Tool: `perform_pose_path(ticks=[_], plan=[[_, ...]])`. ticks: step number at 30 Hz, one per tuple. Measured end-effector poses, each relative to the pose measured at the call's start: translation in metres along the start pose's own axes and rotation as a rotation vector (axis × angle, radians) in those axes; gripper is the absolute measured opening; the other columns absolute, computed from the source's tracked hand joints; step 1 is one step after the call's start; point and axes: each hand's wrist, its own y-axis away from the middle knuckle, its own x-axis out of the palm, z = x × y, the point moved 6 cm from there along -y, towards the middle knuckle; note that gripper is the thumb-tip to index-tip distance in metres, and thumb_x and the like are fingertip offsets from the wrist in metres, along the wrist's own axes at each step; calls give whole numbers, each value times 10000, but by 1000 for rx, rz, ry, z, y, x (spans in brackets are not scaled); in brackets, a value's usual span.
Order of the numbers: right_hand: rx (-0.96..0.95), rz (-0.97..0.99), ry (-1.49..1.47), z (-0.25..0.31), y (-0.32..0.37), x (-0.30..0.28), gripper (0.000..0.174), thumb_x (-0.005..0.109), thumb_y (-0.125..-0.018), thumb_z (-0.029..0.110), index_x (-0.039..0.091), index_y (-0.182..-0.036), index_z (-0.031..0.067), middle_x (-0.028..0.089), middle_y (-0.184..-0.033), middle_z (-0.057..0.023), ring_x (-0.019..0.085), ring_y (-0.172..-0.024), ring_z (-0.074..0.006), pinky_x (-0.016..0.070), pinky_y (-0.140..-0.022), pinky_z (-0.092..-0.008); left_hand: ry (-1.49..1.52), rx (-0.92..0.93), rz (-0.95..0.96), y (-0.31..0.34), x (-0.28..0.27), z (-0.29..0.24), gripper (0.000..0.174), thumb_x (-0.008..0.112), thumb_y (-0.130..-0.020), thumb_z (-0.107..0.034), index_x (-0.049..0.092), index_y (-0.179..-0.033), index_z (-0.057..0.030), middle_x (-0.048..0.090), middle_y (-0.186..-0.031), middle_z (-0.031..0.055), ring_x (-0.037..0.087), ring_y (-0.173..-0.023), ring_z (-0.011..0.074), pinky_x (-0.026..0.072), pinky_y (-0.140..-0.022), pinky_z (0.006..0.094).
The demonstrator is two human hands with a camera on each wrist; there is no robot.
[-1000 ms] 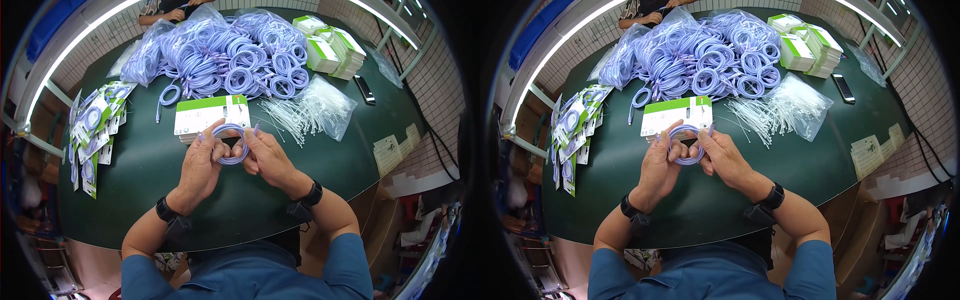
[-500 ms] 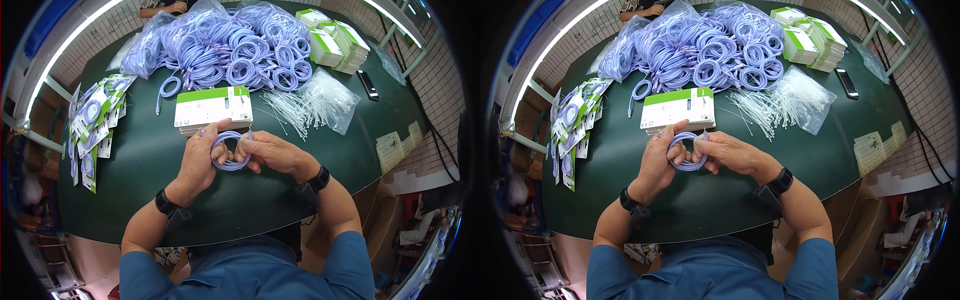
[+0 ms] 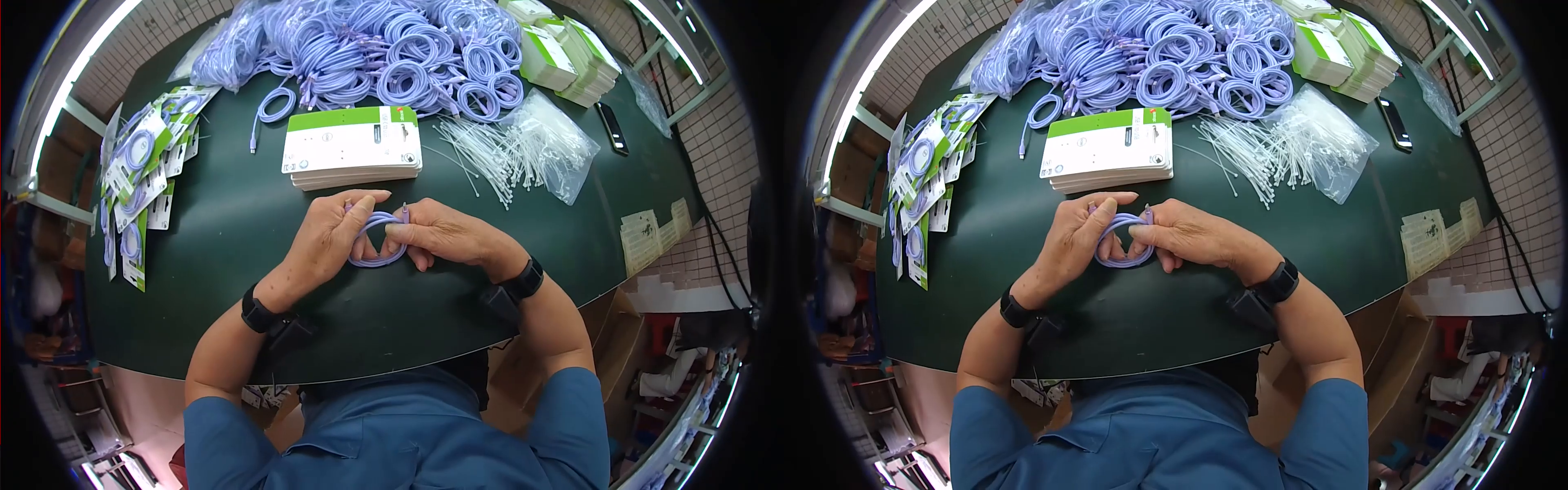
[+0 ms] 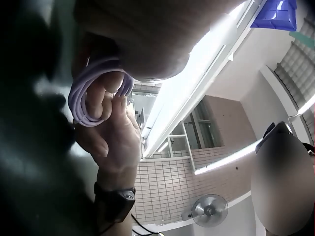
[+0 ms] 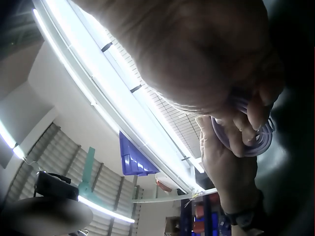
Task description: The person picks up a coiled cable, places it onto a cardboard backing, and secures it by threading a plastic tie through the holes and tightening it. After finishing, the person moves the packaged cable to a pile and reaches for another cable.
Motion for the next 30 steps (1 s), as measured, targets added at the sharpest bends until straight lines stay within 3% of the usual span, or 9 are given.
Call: perform_pose_path(ticks=[7, 11, 14, 19, 22, 23, 26, 30], plan=[[-6, 40, 90, 6, 2, 2, 451, 523, -1085, 345, 764, -991, -24, 677, -805, -58, 645, -671, -113, 533, -603, -256, -42, -44, 88, -2, 1, 5, 510, 480, -1157, -359, 650, -1326, 91, 627, -657, 13, 587, -540, 76, 506, -571, 222], [-47, -27, 115, 2, -1, -3, 459, 511, -1076, 337, 760, -975, -35, 681, -813, -59, 656, -695, -122, 550, -623, -259, 202, -114, 113, -4, -1, 9, 405, 593, -1087, -261, 656, -1320, 64, 620, -686, 19, 570, -590, 68, 497, -602, 233], [-51, 2, 142, 0, 0, -2, 413, 525, -1094, 316, 739, -993, -23, 676, -822, -61, 653, -702, -128, 538, -628, -274, -397, 104, 28, 3, 6, -18, 372, 648, -938, -94, 661, -1292, 18, 612, -713, 45, 559, -638, 92, 495, -641, 274], [-44, -18, 340, 6, -3, 14, 378, 536, -1078, 284, 718, -949, -20, 676, -834, -80, 648, -692, -160, 537, -640, -305, -466, -39, 54, 13, -1, -8, 426, 614, -809, -6, 653, -1234, -12, 606, -742, 70, 548, -681, 125, 485, -660, 309], [-41, -39, 433, 7, -4, 15, 325, 551, -1054, 244, 699, -921, -12, 672, -873, -120, 654, -742, -229, 534, -706, -360, -500, -19, 25, 16, -3, -5, 310, 601, -835, 2, 639, -1143, -10, 629, -727, 132, 625, -656, 252, 521, -672, 386], [-43, -34, 435, 7, -4, 16, 325, 551, -1054, 244, 699, -921, -12, 672, -873, -120, 654, -742, -229, 534, -706, -360, -499, -20, 20, 18, -3, -2, 310, 601, -835, 2, 639, -1143, -10, 629, -727, 132, 625, -656, 252, 521, -672, 386], [-119, -76, 455, 9, -3, 14, 336, 563, -1002, 242, 733, -909, -33, 679, -846, -244, 672, -867, -422, 518, -812, -485, -636, 201, 17, 18, 1, -1, 227, 609, -855, -10, 625, -1082, -10, 684, -776, 204, 688, -727, 401, 542, -710, 480], [-126, -87, 489, 9, -2, 18, 321, 582, -998, 235, 734, -906, -32, 681, -830, -250, 677, -859, -434, 521, -804, -489, -737, 205, 46, 21, 5, -6, 186, 611, -868, -18, 617, -1053, -15, 710, -841, 245, 687, -818, 479, 543, -760, 540]])
